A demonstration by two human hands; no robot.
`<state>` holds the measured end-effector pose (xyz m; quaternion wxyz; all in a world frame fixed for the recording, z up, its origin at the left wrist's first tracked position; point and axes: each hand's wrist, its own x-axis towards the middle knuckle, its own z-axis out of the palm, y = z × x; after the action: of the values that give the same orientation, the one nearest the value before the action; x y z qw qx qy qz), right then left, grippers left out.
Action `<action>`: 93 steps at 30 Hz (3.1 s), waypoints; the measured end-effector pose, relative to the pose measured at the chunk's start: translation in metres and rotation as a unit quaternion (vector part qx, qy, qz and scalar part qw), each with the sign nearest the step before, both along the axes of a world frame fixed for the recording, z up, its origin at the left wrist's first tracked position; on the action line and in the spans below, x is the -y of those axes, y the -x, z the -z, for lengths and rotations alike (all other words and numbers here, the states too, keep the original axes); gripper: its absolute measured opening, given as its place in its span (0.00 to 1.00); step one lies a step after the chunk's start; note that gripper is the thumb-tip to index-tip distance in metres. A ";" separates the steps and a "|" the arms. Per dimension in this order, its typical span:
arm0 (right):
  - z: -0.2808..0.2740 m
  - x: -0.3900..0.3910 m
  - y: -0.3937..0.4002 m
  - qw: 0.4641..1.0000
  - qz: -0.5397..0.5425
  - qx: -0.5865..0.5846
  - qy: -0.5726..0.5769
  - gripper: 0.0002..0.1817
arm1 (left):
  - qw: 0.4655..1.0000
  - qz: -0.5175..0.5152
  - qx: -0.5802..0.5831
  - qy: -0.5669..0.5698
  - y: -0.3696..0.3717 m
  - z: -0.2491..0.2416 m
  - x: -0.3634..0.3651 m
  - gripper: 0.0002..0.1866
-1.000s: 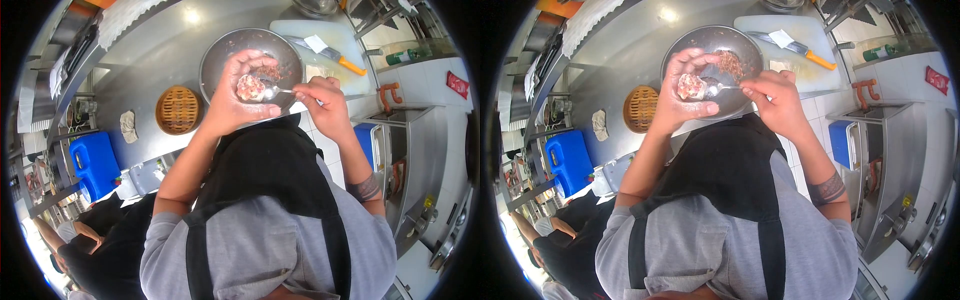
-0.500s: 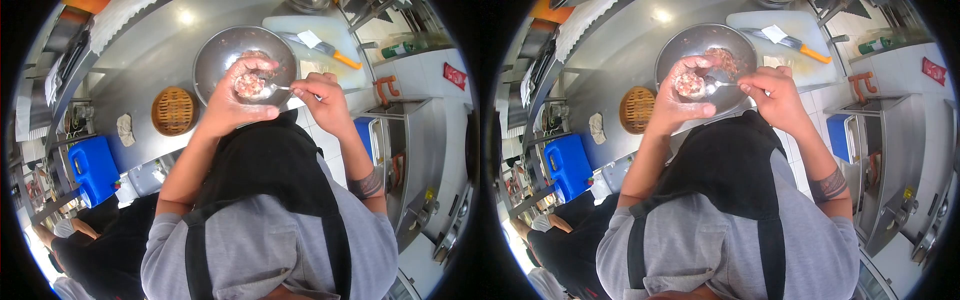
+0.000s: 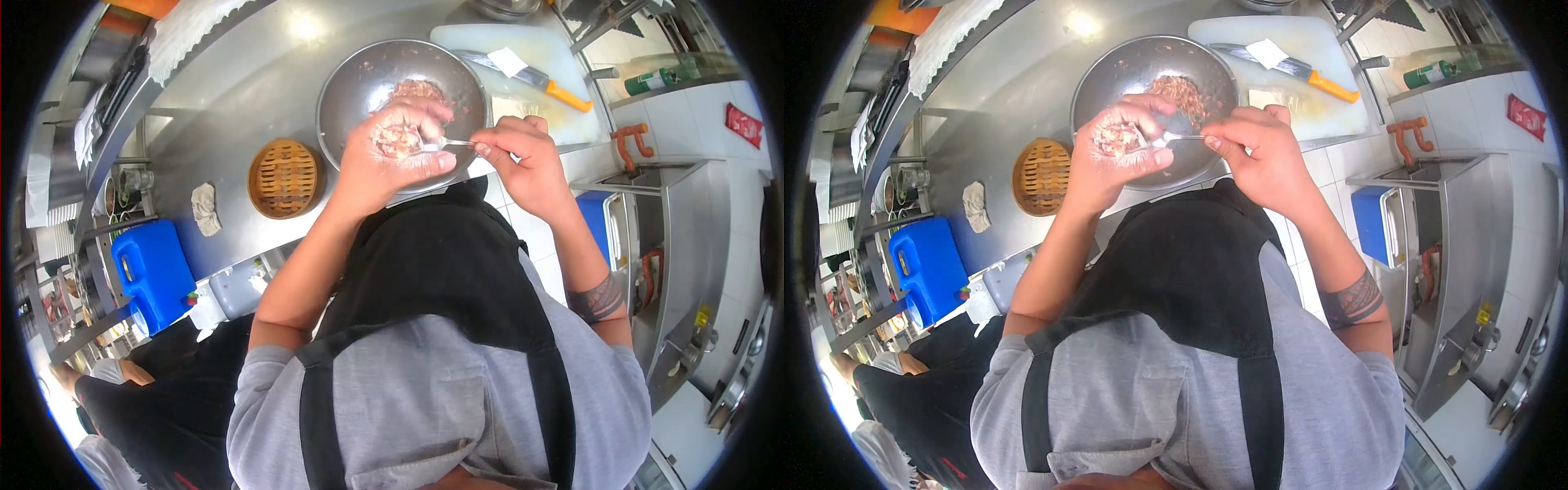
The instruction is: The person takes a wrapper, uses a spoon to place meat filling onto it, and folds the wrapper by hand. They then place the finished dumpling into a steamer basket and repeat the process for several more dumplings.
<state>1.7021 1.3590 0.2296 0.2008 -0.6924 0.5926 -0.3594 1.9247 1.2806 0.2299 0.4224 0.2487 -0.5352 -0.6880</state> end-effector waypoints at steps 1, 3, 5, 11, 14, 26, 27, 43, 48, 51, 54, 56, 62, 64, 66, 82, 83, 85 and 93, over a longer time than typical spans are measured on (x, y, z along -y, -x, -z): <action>-0.002 0.001 -0.001 1.000 -0.006 -0.013 0.004 0.04 | 0.998 0.006 0.021 0.050 -0.003 0.013 0.005 0.15; -0.004 0.003 -0.004 1.000 -0.005 -0.003 0.007 0.04 | 0.994 0.012 0.043 0.101 -0.004 0.019 0.006 0.16; -0.002 0.003 -0.005 1.000 -0.004 0.007 0.008 0.04 | 0.992 -0.060 0.111 0.010 0.001 0.009 -0.002 0.16; -0.005 0.002 -0.007 1.000 0.022 0.009 -0.002 0.04 | 0.999 -0.002 0.050 0.018 -0.002 0.011 0.004 0.15; -0.010 0.003 -0.010 0.999 0.012 -0.043 0.022 0.04 | 0.996 -0.009 0.091 0.004 -0.007 0.007 0.006 0.16; -0.037 0.002 -0.022 0.988 0.014 0.102 -0.113 0.09 | 0.983 -0.125 0.112 -0.072 -0.019 0.039 0.003 0.21; -0.041 0.004 -0.026 0.988 0.016 0.100 -0.114 0.09 | 0.983 -0.123 0.111 -0.073 -0.018 0.034 0.001 0.21; -0.063 0.026 -0.037 0.969 -0.071 -0.228 0.056 0.24 | 0.978 -0.098 0.185 -0.003 -0.029 0.046 -0.002 0.14; -0.066 0.019 -0.050 0.965 -0.106 -0.235 0.055 0.23 | 0.989 -0.098 0.112 0.019 -0.030 0.053 0.002 0.13; -0.062 0.032 -0.044 0.962 -0.062 -0.253 0.079 0.21 | 0.970 -0.095 0.224 0.001 -0.032 0.042 0.003 0.12; -0.064 0.037 -0.032 0.969 -0.021 -0.220 0.112 0.19 | 0.992 -0.091 0.090 0.001 -0.036 0.064 0.011 0.11; -0.060 0.030 -0.024 0.982 -0.035 -0.165 0.080 0.18 | 0.986 -0.070 -0.045 -0.147 -0.039 0.059 0.017 0.11; -0.018 0.016 -0.029 0.999 -0.050 -0.018 0.003 0.16 | 0.959 -0.043 -0.138 -0.245 -0.039 0.035 0.040 0.11; -0.009 0.018 -0.033 0.999 -0.048 -0.010 0.001 0.14 | 0.963 -0.049 -0.119 -0.236 -0.035 0.024 0.038 0.11; -0.002 0.021 -0.039 0.999 -0.036 -0.017 0.026 0.13 | 0.967 -0.049 -0.100 -0.229 -0.024 0.020 0.031 0.11; -0.008 0.026 -0.021 0.993 -0.051 -0.037 0.102 0.10 | 0.991 -0.086 -0.055 -0.087 -0.010 0.016 0.017 0.15; -0.006 0.025 -0.021 0.993 -0.051 -0.036 0.101 0.10 | 0.988 -0.104 -0.054 -0.096 -0.007 0.012 0.012 0.17; -0.003 0.024 -0.021 0.995 -0.047 -0.019 0.088 0.09 | 0.985 -0.121 -0.053 -0.107 -0.005 -0.001 0.008 0.20; -0.007 0.025 -0.029 0.997 -0.049 0.018 0.060 0.07 | 0.994 -0.098 0.006 0.055 -0.015 0.004 0.020 0.36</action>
<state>1.7309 1.3340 0.2362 0.1871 -0.7250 0.5317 -0.3958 1.9401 1.2602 0.2259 0.4981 0.2805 -0.5476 -0.6110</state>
